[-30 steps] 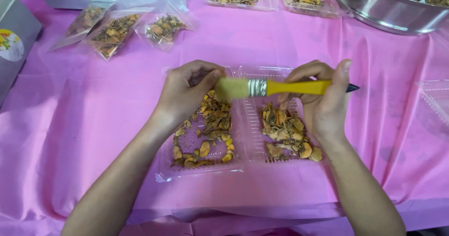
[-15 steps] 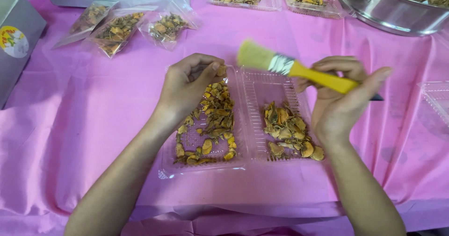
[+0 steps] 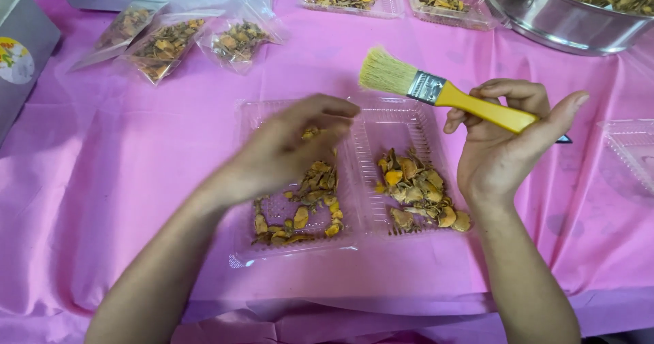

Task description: The person sorts dried plant pieces by hand, places them into plastic bags and containers, and uses a brush to clean the container and arrange the items.

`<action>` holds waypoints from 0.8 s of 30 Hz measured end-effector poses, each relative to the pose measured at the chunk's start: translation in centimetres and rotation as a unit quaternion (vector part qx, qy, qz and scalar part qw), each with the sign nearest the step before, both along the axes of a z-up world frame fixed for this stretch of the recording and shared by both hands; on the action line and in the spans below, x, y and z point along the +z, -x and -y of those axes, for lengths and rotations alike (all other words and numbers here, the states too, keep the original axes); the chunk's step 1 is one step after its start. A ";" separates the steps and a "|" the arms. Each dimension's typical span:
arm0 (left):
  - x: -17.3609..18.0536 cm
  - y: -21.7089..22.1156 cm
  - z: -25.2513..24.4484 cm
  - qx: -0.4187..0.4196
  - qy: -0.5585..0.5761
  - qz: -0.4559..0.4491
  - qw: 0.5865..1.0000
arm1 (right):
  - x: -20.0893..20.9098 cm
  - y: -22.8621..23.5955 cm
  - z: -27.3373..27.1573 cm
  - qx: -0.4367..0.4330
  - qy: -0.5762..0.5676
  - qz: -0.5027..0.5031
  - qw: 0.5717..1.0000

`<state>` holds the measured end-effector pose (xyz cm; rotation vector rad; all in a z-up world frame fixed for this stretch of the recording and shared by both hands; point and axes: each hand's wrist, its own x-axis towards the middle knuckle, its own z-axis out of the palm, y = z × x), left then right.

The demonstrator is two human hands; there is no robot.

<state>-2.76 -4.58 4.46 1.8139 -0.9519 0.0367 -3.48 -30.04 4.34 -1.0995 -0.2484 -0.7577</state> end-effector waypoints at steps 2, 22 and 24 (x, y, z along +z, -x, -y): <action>0.4 -0.7 -1.9 0.100 -0.098 0.128 0.982 | 0.2 0.2 0.0 0.002 -0.002 -0.019 1.000; -2.6 -0.8 -3.5 -0.010 -0.429 0.052 0.902 | -0.1 0.2 -0.5 0.027 0.055 -0.025 0.998; -3.0 -0.9 -3.4 -0.004 -0.427 0.082 0.900 | -0.1 0.2 -0.5 0.023 0.060 -0.024 0.998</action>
